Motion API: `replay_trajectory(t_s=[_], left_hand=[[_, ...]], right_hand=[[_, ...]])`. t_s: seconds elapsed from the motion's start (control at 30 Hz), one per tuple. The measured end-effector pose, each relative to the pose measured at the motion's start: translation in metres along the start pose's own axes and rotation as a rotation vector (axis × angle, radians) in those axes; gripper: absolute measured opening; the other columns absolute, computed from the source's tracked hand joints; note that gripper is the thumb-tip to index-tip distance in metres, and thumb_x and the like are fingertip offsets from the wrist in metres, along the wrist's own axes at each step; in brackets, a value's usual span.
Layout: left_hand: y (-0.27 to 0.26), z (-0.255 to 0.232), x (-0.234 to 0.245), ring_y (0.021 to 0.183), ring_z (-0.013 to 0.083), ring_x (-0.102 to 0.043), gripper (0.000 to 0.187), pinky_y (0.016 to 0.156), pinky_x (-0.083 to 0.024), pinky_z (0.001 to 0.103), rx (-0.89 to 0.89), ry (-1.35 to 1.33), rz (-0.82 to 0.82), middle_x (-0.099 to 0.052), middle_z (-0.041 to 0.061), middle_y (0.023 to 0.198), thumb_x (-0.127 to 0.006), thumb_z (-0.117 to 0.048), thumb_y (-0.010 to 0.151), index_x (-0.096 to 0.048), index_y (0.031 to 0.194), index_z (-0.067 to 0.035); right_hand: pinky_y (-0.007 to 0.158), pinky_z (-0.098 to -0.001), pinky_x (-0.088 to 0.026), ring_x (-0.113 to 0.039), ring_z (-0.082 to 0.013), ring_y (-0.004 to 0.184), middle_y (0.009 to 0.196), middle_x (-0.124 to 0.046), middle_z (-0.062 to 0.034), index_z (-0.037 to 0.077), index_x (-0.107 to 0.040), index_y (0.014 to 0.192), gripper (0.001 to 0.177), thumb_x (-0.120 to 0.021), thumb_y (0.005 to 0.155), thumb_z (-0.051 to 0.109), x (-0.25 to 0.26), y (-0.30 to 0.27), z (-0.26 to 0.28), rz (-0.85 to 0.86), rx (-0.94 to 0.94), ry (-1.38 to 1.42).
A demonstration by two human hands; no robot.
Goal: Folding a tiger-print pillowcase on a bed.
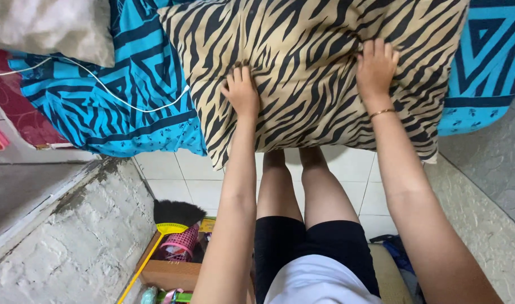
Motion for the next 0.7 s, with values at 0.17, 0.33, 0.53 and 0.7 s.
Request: replay_trajectory(t_s=[0.17,0.33,0.53,0.7], left_hand=[[-0.002,0.011,0.011,0.065,0.0258,-0.063,0.017,0.064,-0.049,0.041,-0.201,-0.261,-0.079,-0.065,0.008,0.074,-0.054,-0.016,0.108,-0.062,0.119,-0.004],[-0.051,0.031,0.189,0.060,0.0320,-0.060,0.010,0.057,-0.046,0.043,-0.138,-0.591,-0.074,-0.061,0.015,0.072,-0.056,-0.013,0.107,-0.063,0.102,-0.007],[-0.059,0.015,0.273,0.081,0.0311,-0.066,0.012,0.073,-0.051,0.043,0.000,-0.596,0.131,-0.064,0.013,0.089,-0.063,-0.016,0.102,-0.065,0.111,-0.009],[-0.030,0.008,0.173,0.135,0.0402,-0.049,0.048,0.110,-0.042,0.051,-0.014,-0.423,0.195,-0.052,0.015,0.148,-0.072,-0.029,0.096,-0.057,0.139,-0.015]], right_hand=[[0.079,-0.0428,-0.051,-0.062,-0.0324,0.089,0.096,-0.063,-0.0134,0.002,-0.062,0.102,0.020,-0.063,0.113,0.019,0.001,-0.010,-0.014,0.158,-0.011,0.085],[0.073,-0.0424,-0.049,-0.062,-0.0369,0.082,0.089,-0.062,-0.0192,0.000,-0.064,0.103,0.009,-0.072,0.099,0.001,0.182,-0.083,0.019,-0.139,0.166,0.331],[0.074,-0.0368,-0.047,-0.059,-0.0286,0.076,0.084,-0.056,-0.0144,-0.001,-0.062,0.106,0.019,-0.078,0.102,0.008,0.261,-0.087,0.040,0.036,-0.024,0.556],[0.120,-0.0461,-0.041,-0.049,-0.0355,0.141,0.150,-0.051,-0.0205,0.008,-0.053,0.152,0.067,-0.089,0.100,0.028,0.167,-0.048,0.058,0.076,0.054,0.364]])
Point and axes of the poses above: each hand's wrist, its own y-axis towards the middle knuckle, its own x-axis out of the back of the hand, z = x × y, the point moved 10 cm from there along y, towards the middle knuckle
